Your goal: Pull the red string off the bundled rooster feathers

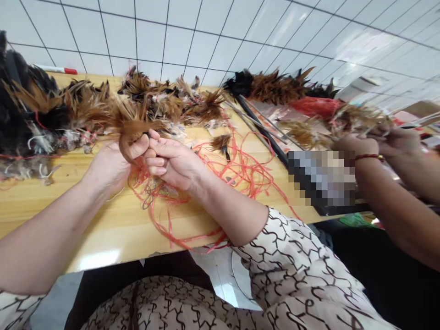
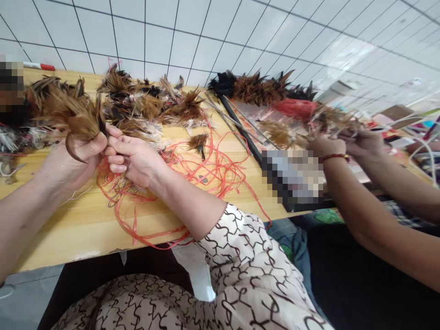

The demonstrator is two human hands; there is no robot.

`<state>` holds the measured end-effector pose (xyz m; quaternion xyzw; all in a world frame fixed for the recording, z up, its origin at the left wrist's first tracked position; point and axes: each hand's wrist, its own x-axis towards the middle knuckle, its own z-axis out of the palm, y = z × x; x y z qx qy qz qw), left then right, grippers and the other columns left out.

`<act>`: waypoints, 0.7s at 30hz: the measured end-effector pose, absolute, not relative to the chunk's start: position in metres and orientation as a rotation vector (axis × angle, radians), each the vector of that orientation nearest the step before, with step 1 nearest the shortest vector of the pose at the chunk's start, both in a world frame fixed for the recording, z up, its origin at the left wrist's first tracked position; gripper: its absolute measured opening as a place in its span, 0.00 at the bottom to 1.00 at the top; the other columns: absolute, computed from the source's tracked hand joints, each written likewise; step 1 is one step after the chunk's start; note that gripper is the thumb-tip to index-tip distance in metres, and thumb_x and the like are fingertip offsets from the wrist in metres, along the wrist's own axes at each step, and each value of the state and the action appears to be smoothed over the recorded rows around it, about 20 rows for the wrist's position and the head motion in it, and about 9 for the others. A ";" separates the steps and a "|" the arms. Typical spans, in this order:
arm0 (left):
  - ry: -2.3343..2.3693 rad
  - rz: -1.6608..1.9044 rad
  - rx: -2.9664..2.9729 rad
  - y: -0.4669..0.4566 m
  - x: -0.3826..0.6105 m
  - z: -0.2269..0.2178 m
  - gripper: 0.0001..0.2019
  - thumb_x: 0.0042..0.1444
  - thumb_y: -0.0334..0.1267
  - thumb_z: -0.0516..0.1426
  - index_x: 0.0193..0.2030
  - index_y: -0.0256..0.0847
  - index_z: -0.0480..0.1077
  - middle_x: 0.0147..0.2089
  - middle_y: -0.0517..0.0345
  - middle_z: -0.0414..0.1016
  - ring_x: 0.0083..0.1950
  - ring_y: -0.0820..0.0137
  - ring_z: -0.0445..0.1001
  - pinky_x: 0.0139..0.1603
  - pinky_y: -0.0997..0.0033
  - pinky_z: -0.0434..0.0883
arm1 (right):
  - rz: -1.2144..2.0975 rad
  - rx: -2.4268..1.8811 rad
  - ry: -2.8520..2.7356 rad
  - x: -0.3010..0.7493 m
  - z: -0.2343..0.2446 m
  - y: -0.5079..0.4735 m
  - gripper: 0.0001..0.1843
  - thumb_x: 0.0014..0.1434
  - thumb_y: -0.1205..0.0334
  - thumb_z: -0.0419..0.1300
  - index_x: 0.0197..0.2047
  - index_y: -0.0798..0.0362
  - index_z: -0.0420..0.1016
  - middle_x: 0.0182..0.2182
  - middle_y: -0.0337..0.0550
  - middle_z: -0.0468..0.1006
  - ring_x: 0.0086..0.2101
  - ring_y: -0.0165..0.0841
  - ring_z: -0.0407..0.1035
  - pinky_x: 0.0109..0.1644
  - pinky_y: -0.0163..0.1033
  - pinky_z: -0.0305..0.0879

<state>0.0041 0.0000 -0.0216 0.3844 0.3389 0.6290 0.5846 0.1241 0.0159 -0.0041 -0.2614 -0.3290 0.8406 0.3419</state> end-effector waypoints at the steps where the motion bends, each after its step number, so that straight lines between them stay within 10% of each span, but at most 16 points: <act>1: 0.776 1.475 0.891 0.001 0.005 -0.022 0.13 0.35 0.40 0.71 0.27 0.38 0.76 0.26 0.62 0.76 0.29 0.77 0.71 0.31 0.76 0.71 | 2.180 -0.676 -0.866 0.124 -0.005 0.016 0.12 0.64 0.74 0.47 0.30 0.54 0.61 0.18 0.29 0.59 0.16 0.18 0.50 0.18 0.22 0.46; 6: 0.793 1.458 0.863 0.006 0.000 -0.025 0.07 0.51 0.38 0.63 0.28 0.35 0.75 0.22 0.61 0.73 0.19 0.78 0.65 0.20 0.75 0.65 | 2.065 -0.781 -1.065 0.123 -0.011 0.018 0.14 0.64 0.71 0.50 0.26 0.57 0.63 0.20 0.33 0.68 0.17 0.18 0.56 0.20 0.24 0.54; 21: 0.760 1.603 0.849 0.007 0.002 -0.025 0.07 0.53 0.34 0.61 0.26 0.37 0.69 0.24 0.60 0.75 0.26 0.76 0.71 0.26 0.77 0.68 | 1.928 -0.926 -1.443 0.128 -0.017 0.019 0.15 0.66 0.63 0.49 0.27 0.57 0.65 0.12 0.27 0.61 0.11 0.18 0.47 0.15 0.25 0.43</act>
